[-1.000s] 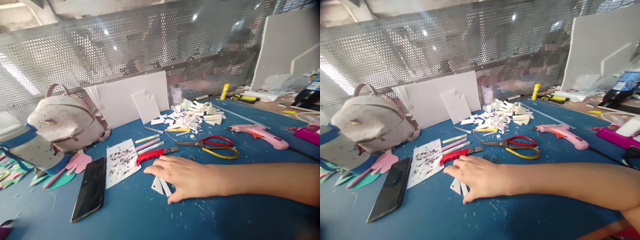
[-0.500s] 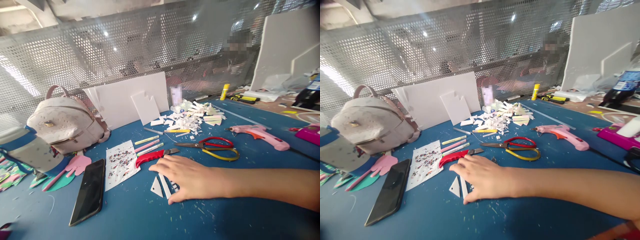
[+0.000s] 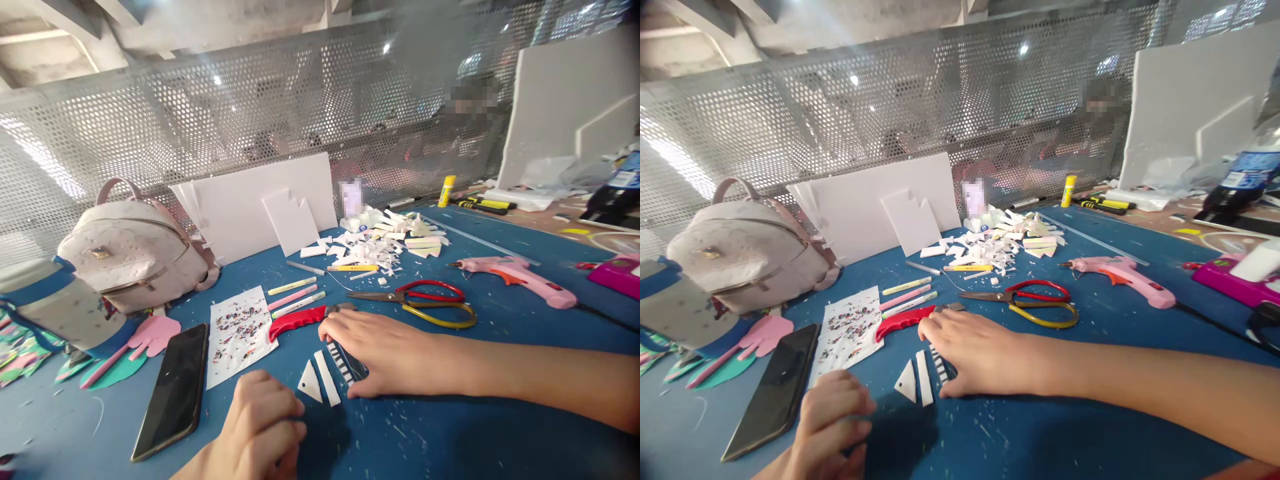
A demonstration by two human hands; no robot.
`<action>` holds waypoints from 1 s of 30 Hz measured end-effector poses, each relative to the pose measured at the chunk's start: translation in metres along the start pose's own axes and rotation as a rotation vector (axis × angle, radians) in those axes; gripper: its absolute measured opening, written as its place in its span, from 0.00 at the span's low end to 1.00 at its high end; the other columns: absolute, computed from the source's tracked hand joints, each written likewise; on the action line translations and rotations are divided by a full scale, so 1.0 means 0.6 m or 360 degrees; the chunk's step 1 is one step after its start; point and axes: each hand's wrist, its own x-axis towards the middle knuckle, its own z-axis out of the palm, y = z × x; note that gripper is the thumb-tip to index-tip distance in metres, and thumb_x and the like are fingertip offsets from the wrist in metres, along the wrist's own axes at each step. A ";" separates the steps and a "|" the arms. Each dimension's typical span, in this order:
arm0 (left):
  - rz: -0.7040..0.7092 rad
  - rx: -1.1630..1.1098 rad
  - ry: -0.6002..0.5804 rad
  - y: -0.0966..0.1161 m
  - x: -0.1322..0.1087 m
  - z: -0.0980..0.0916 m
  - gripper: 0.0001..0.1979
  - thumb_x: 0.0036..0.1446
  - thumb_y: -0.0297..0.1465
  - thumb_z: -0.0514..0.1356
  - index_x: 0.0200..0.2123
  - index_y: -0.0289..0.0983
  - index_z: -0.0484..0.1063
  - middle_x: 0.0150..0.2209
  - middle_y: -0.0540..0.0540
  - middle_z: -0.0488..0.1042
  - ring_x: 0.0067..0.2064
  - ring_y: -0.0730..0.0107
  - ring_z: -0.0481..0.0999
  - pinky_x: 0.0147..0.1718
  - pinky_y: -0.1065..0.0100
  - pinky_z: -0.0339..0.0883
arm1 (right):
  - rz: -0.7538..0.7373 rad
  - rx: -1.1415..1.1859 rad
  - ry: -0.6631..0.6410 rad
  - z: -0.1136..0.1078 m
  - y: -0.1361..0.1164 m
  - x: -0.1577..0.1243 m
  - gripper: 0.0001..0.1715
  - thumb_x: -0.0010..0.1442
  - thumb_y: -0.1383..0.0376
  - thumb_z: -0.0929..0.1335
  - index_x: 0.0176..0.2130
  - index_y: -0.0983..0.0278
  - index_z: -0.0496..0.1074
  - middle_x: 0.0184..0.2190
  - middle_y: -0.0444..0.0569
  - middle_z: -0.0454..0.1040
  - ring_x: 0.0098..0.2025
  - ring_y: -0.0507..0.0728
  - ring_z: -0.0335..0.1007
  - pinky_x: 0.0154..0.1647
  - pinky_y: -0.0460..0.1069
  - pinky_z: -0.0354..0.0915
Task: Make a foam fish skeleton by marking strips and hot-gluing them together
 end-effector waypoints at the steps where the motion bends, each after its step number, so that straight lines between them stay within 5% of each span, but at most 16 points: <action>1: 0.0019 -0.0077 0.0101 -0.002 0.007 0.001 0.08 0.70 0.28 0.50 0.48 0.40 0.67 0.34 0.45 0.77 0.37 0.65 0.77 0.38 0.60 0.76 | -0.0001 0.0032 -0.0007 0.000 0.000 -0.004 0.44 0.58 0.59 0.75 0.66 0.67 0.59 0.66 0.63 0.63 0.69 0.72 0.56 0.65 0.63 0.60; 3: 0.0039 -0.0171 0.0212 -0.002 0.016 0.002 0.10 0.69 0.26 0.49 0.48 0.37 0.67 0.35 0.41 0.77 0.38 0.64 0.77 0.38 0.58 0.75 | -0.0003 0.0110 -0.0025 -0.003 -0.002 -0.013 0.47 0.61 0.64 0.73 0.71 0.65 0.52 0.72 0.63 0.53 0.74 0.72 0.46 0.68 0.64 0.58; 6: 0.0059 -0.0173 0.0136 0.003 0.015 0.005 0.11 0.70 0.26 0.49 0.51 0.37 0.67 0.37 0.41 0.78 0.41 0.65 0.77 0.42 0.58 0.75 | -0.0011 0.0205 -0.0084 -0.012 -0.008 -0.023 0.48 0.63 0.71 0.70 0.73 0.64 0.46 0.75 0.62 0.46 0.76 0.70 0.37 0.71 0.64 0.54; 13: 0.0204 -0.0166 -0.0015 0.013 0.014 0.001 0.11 0.70 0.23 0.49 0.51 0.34 0.68 0.39 0.41 0.79 0.48 0.68 0.78 0.51 0.61 0.72 | -0.0012 0.0297 -0.0130 -0.024 -0.011 -0.024 0.51 0.60 0.76 0.68 0.73 0.59 0.45 0.75 0.60 0.44 0.76 0.70 0.36 0.71 0.65 0.54; 23: 0.0269 -0.0119 0.0016 0.018 0.050 -0.008 0.10 0.70 0.22 0.50 0.45 0.32 0.70 0.36 0.43 0.80 0.44 0.71 0.79 0.46 0.67 0.75 | -0.0022 0.0235 -0.0005 -0.012 -0.003 -0.010 0.48 0.57 0.65 0.75 0.70 0.58 0.56 0.68 0.56 0.62 0.68 0.69 0.60 0.64 0.58 0.64; 30: 0.0283 -0.0166 -0.0003 0.015 0.048 -0.006 0.10 0.71 0.23 0.49 0.45 0.31 0.70 0.37 0.42 0.80 0.46 0.71 0.78 0.46 0.66 0.74 | 0.0037 -0.0098 -0.0019 -0.023 -0.023 -0.013 0.43 0.52 0.63 0.80 0.61 0.64 0.65 0.49 0.56 0.76 0.51 0.68 0.75 0.47 0.56 0.69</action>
